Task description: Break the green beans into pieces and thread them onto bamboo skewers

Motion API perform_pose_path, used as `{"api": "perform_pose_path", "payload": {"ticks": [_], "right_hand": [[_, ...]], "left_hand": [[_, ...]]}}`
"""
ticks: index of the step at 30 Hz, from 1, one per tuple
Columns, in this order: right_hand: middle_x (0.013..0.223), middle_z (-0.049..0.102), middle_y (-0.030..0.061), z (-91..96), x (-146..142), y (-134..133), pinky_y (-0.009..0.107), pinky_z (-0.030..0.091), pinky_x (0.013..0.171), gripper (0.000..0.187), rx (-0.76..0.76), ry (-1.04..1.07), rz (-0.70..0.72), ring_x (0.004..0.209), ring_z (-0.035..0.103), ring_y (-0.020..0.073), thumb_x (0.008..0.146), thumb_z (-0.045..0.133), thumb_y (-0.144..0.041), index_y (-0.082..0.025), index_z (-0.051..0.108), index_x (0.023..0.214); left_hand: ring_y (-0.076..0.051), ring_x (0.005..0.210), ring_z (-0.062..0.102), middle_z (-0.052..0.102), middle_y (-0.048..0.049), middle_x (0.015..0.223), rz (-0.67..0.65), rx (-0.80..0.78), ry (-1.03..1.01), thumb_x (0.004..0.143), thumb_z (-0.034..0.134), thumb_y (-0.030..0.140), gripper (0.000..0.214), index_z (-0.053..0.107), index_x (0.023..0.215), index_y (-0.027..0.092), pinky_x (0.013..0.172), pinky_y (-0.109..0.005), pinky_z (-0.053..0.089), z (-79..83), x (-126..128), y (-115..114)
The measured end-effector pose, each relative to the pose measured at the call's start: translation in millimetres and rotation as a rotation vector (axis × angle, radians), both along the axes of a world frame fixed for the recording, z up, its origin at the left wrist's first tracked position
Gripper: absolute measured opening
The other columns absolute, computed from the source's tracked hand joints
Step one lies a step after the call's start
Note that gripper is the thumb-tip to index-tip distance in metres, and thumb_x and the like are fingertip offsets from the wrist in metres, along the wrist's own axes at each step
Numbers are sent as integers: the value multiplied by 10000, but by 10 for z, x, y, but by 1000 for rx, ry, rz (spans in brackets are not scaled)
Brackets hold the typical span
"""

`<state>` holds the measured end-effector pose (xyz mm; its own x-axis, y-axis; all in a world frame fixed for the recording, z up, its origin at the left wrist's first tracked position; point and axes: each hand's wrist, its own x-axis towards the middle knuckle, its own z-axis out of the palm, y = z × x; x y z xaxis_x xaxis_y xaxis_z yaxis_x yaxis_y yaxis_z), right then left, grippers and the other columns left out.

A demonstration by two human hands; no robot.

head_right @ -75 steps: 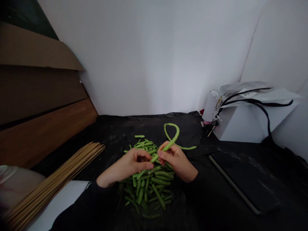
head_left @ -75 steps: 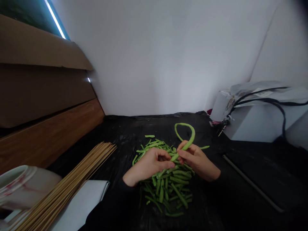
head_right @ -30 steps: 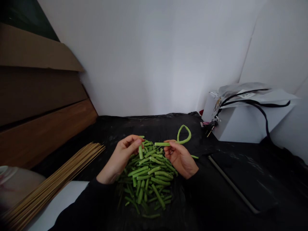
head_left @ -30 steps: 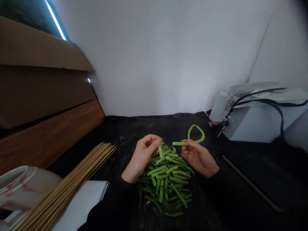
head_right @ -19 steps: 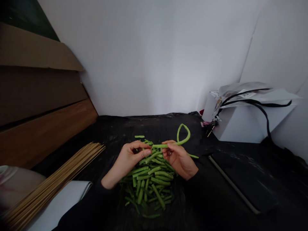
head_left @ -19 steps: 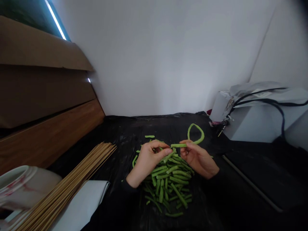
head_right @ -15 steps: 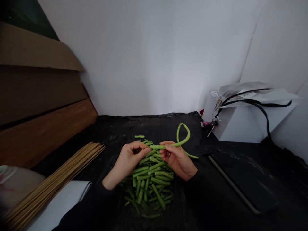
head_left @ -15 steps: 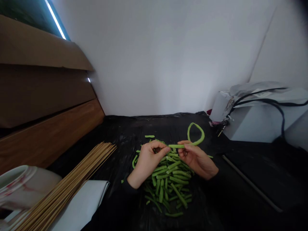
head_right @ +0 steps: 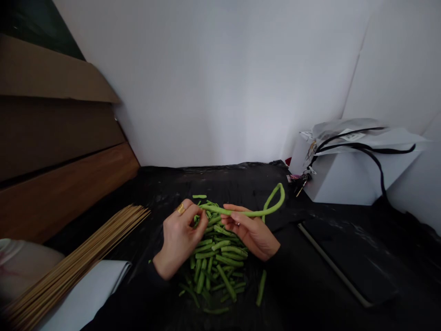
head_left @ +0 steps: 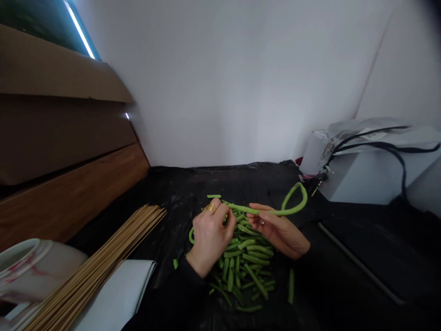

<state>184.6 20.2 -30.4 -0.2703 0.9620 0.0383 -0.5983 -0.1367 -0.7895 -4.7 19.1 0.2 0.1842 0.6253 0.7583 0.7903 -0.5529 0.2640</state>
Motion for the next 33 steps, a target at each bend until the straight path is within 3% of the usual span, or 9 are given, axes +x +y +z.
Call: {"api": "perform_pose_path", "payload": {"ticks": [3,9,16,20,25,29,33], "right_hand": [[924,752,61,-9,-22,-20,296,494,819,287,17,-9,-9,876,657,151,759,764,-280,-207,735,1034],[986,748,54,-43,-42,-30,296,482,830,302,30,-16,-5,922,653,151,781,754,-259,-224,720,1079],[1059,735,61,-15,-24,-9,319,473,890,334,12,14,-69,1003,645,174,777,761,-290,-236,703,1101],[1016,738,47,29,3,-2,308,491,845,298,-16,8,-81,973,654,169,784,748,-308,-240,704,1071],[941,731,49,26,11,-2,308,493,773,292,40,-29,-76,894,645,170,805,726,-340,-237,696,1077],[950,726,59,2,2,-14,255,448,640,342,89,-122,-54,803,625,148,803,733,-343,-227,684,1121],[875,718,43,2,-14,-32,246,429,615,324,101,-136,-32,751,610,134,776,761,-299,-215,700,1083]], "left_hand": [[-140,655,545,561,-17,711,-32,63,35,882,532,159,183,583,709,187,635,-253,390,-46,18,-32],[-143,704,590,613,-36,787,-171,4,-17,912,539,175,120,634,840,181,666,-254,450,-89,42,-45],[-152,721,632,665,-45,801,-384,18,231,928,507,171,160,659,878,184,653,-267,473,-86,121,-141],[-155,717,637,661,-37,773,-464,9,336,943,497,197,172,655,877,182,615,-264,456,-103,147,-161],[-154,761,635,654,-53,894,-389,-79,191,960,474,208,142,614,962,185,683,-261,485,-115,135,-122],[-164,729,610,623,-59,866,-290,-111,169,973,427,214,166,586,943,180,658,-272,471,-99,127,-106],[-170,688,603,618,-54,806,-221,-109,192,977,418,242,200,586,888,180,634,-281,451,-91,124,-102]]}}
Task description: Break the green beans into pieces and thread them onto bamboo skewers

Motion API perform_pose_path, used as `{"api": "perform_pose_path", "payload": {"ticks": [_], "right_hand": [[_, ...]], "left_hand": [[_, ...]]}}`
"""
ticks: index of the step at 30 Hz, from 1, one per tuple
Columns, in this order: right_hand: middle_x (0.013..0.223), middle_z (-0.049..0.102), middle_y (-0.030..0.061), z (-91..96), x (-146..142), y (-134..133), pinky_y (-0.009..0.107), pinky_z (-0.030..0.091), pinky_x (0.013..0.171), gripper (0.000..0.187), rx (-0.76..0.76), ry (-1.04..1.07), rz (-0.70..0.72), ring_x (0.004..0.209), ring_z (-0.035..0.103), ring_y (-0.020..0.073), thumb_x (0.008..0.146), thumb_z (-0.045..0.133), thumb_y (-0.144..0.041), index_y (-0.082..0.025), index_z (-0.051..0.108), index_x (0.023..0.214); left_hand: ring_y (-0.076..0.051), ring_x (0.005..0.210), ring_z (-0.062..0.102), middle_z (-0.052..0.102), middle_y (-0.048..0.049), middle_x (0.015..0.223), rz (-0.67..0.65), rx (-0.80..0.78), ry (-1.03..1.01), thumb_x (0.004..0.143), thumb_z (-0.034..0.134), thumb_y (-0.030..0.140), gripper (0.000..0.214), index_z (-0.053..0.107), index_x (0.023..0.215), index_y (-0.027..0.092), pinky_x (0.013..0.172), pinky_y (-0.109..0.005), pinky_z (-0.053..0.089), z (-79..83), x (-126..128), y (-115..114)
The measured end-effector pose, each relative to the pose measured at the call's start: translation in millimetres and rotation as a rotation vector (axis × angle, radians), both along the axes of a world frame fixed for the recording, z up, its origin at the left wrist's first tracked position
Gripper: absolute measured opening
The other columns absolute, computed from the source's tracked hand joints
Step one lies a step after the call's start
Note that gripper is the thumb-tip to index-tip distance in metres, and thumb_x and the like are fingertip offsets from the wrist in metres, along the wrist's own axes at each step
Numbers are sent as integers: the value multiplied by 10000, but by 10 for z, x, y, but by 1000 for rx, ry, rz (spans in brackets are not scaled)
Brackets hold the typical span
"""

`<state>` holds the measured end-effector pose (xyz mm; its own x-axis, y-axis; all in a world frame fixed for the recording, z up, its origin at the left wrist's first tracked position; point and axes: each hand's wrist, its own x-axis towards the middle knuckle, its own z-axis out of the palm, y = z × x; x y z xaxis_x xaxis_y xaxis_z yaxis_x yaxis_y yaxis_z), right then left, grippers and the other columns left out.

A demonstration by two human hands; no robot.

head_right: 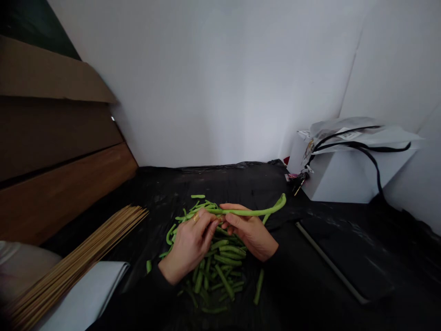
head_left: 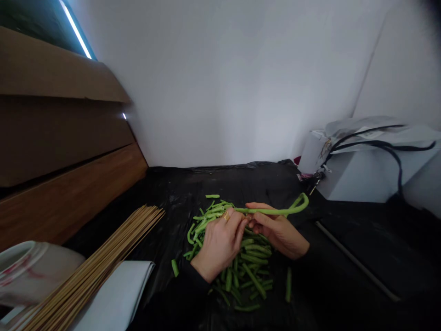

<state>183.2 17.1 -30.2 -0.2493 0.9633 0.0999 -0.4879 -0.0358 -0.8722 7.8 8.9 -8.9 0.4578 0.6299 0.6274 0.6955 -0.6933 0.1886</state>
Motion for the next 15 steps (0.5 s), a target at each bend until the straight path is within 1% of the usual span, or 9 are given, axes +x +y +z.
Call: {"api": "perform_pose_path", "payload": {"ticks": [5,8,11,13,15], "right_hand": [[757,682,-4,-4,-27,-6,246,435,629,349,-22,-19,-25,693,580,115,688,821,-223,-213,712,1019],[743,671,-11,-8,-23,-1,246,443,631,323,-40,-12,-40,676,571,111,682,818,-206,-208,713,987],[755,670,-14,3,0,4,240,450,637,297,-65,20,-42,667,567,101,706,800,-201,-216,709,988],[738,663,-21,20,9,3,230,451,647,290,-73,29,-32,659,562,91,717,792,-192,-219,706,992],[733,659,-22,40,4,-7,222,448,648,276,-62,22,-12,667,560,89,726,784,-189,-217,706,989]], "left_hand": [[-161,645,612,629,-39,736,0,26,51,956,471,244,195,609,832,185,624,-274,442,-22,-4,26],[-161,633,614,638,-32,719,-12,37,53,947,509,273,197,619,808,187,612,-275,435,-27,-34,55],[-159,658,618,647,-27,740,-14,32,-40,911,585,336,175,627,826,189,628,-270,448,-17,-80,92],[-161,702,626,654,-33,783,3,27,-133,896,610,338,156,639,863,189,655,-267,468,-9,-103,115],[-172,781,642,673,-48,869,7,43,-169,896,613,315,137,656,947,194,706,-276,491,-7,-113,130]]}}
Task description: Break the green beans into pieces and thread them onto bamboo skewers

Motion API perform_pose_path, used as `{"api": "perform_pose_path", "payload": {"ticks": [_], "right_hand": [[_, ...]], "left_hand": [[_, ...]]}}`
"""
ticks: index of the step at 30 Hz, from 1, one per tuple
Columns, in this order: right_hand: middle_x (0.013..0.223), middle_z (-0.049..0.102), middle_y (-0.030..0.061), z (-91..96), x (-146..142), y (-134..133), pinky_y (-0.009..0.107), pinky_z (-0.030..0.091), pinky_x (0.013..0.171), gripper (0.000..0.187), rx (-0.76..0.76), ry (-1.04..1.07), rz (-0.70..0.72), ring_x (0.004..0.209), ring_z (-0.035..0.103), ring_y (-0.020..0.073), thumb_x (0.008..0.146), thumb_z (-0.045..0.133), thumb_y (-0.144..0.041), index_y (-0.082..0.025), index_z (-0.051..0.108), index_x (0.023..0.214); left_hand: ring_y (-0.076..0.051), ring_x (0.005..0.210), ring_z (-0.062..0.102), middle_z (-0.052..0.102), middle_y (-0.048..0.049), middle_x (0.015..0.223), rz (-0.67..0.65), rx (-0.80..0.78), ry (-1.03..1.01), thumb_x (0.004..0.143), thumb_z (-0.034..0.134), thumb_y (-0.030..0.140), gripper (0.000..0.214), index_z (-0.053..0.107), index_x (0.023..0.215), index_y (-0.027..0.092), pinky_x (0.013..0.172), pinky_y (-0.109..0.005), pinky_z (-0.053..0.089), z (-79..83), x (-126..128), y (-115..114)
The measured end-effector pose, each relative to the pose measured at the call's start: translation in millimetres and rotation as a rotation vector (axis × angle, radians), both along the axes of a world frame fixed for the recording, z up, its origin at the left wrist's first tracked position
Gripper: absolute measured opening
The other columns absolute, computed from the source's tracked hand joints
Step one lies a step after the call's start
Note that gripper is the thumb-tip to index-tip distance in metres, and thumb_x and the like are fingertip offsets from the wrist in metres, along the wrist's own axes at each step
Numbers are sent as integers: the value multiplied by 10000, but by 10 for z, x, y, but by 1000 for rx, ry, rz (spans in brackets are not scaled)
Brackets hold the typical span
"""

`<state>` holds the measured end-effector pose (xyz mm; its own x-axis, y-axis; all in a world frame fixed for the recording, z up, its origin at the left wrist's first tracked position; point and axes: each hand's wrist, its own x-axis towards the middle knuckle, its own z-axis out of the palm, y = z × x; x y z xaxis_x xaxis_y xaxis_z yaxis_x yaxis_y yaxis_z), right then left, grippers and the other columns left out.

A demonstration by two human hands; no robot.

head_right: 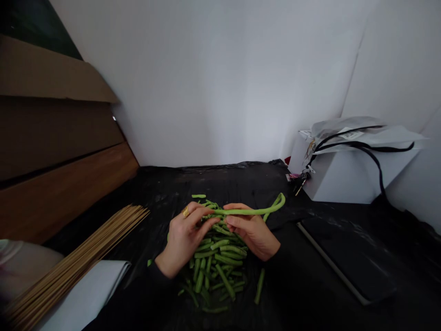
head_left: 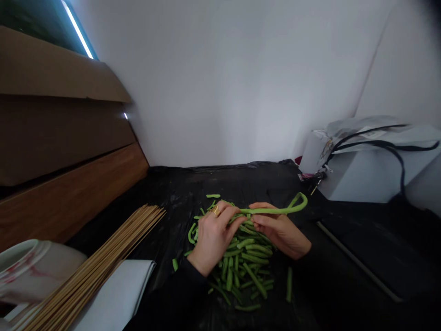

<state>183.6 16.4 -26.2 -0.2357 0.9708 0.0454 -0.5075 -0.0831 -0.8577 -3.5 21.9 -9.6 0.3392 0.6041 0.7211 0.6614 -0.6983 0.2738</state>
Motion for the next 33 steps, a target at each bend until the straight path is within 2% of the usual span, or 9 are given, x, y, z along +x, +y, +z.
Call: {"api": "perform_pose_path", "payload": {"ticks": [4,8,12,16,20,26,33], "right_hand": [[758,670,-7,33,-35,-31,227,439,612,242,31,-58,35,676,558,103,695,798,-186,-204,723,924],[730,654,-18,46,-20,-26,220,439,593,258,9,-20,54,640,542,92,702,791,-183,-213,726,950],[658,622,-30,40,36,24,184,453,610,244,-56,149,-35,619,535,69,711,800,-223,-204,730,944],[645,628,-16,17,55,66,170,463,597,235,-81,181,-94,600,536,62,682,828,-224,-170,738,893],[644,630,-9,2,68,92,159,458,579,220,-84,176,-110,607,537,62,689,827,-231,-155,744,879],[623,611,-17,22,108,79,168,459,581,237,-116,220,-28,584,510,58,667,843,-248,-146,741,855],[605,575,-31,47,89,43,167,426,546,242,-116,267,35,566,472,54,660,849,-259,-145,733,840]], "left_hand": [[-208,904,655,702,-69,986,-21,71,112,909,594,284,225,645,1115,209,790,-316,510,-10,8,-2],[-207,873,649,705,-62,941,-17,84,179,931,558,267,186,650,1075,195,769,-320,513,-6,9,-9],[-212,855,638,695,-58,928,54,94,218,945,528,256,159,648,1024,189,750,-330,513,5,3,32],[-215,850,627,682,-57,909,63,90,236,952,512,247,152,632,1016,179,752,-338,515,1,5,84],[-206,856,621,665,-67,895,-36,104,211,952,508,209,130,608,1015,155,767,-329,516,17,2,75],[-206,879,621,653,-74,934,-99,140,142,940,532,196,121,583,1039,151,779,-328,509,53,9,1],[-170,894,595,623,-61,948,-200,53,-52,924,553,147,126,565,1048,164,810,-293,491,15,51,-54]]}}
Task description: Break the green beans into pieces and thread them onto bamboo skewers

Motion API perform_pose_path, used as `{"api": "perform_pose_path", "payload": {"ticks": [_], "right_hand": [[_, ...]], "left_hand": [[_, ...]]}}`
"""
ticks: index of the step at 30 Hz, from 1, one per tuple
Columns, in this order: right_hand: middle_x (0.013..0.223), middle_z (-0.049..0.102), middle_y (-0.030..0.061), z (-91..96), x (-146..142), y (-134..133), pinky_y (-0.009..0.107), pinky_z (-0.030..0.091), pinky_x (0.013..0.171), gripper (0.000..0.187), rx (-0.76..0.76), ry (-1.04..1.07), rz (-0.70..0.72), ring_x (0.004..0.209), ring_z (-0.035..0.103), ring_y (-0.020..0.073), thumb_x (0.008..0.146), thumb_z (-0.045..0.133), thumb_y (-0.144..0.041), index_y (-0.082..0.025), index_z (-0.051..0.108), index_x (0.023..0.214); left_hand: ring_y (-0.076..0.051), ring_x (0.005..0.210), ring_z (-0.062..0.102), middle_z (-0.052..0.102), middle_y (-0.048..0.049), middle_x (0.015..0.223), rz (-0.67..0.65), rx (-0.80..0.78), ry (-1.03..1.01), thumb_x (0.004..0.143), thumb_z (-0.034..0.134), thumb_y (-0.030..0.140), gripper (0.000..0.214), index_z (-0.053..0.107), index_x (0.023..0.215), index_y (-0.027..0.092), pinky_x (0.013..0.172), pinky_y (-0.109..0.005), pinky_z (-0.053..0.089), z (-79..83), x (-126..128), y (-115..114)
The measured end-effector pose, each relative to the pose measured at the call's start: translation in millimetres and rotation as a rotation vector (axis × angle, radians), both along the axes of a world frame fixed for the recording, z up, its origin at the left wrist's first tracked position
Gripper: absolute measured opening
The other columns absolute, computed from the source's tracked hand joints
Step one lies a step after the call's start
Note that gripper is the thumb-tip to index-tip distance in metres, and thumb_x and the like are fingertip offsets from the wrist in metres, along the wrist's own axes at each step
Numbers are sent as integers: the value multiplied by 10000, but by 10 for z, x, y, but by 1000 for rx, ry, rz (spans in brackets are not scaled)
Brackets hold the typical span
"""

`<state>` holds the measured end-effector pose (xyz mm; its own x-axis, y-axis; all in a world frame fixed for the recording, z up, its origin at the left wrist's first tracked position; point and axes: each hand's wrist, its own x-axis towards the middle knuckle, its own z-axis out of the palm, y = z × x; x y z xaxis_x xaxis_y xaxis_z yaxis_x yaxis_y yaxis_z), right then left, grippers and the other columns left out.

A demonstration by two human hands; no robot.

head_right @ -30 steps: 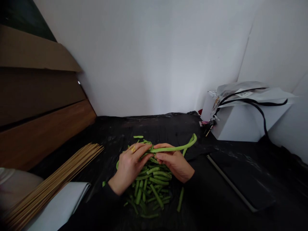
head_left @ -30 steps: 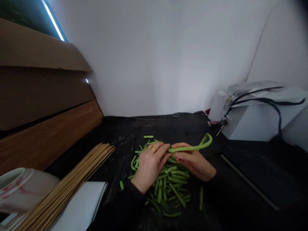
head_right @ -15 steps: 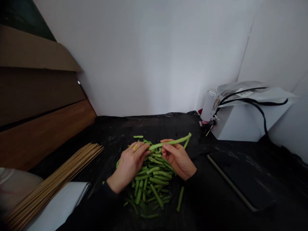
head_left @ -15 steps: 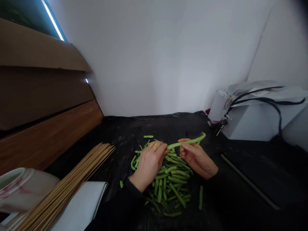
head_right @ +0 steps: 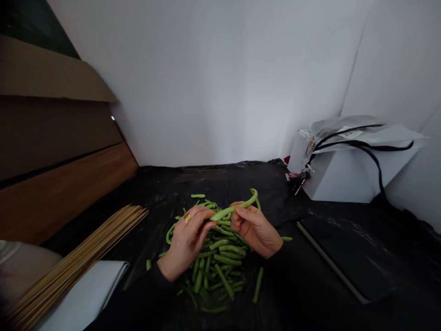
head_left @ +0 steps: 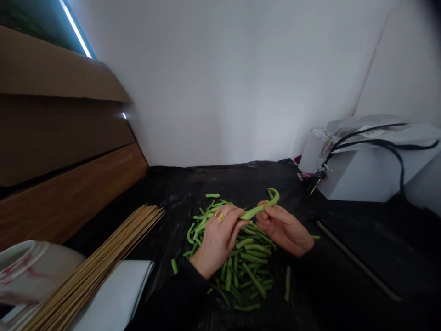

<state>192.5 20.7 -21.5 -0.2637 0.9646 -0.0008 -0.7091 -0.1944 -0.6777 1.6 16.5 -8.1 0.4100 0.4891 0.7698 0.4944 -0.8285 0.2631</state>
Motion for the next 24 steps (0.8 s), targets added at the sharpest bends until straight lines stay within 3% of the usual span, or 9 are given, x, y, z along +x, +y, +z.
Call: {"api": "perform_pose_path", "payload": {"ticks": [12,19,24], "right_hand": [[617,563,-34,-118,-111,-21,180,407,552,197,-1,-10,87,575,456,60,701,827,-293,-158,707,779],[637,583,-27,-69,-38,27,169,433,569,212,-7,-20,-9,591,487,61,675,840,-236,-148,720,827],[641,588,-24,-37,-20,30,170,440,571,235,3,-30,-46,600,503,63,657,851,-231,-154,721,838]], "left_hand": [[-149,958,619,661,-49,1019,-71,-97,-210,905,583,110,241,633,1122,202,856,-272,499,-9,32,-41],[-152,930,624,667,-44,1007,7,-43,-128,854,677,177,283,630,1133,193,839,-288,511,-12,-23,42],[-163,890,613,682,-36,932,114,70,23,876,649,199,143,638,1017,181,825,-301,500,8,-69,67]]}}
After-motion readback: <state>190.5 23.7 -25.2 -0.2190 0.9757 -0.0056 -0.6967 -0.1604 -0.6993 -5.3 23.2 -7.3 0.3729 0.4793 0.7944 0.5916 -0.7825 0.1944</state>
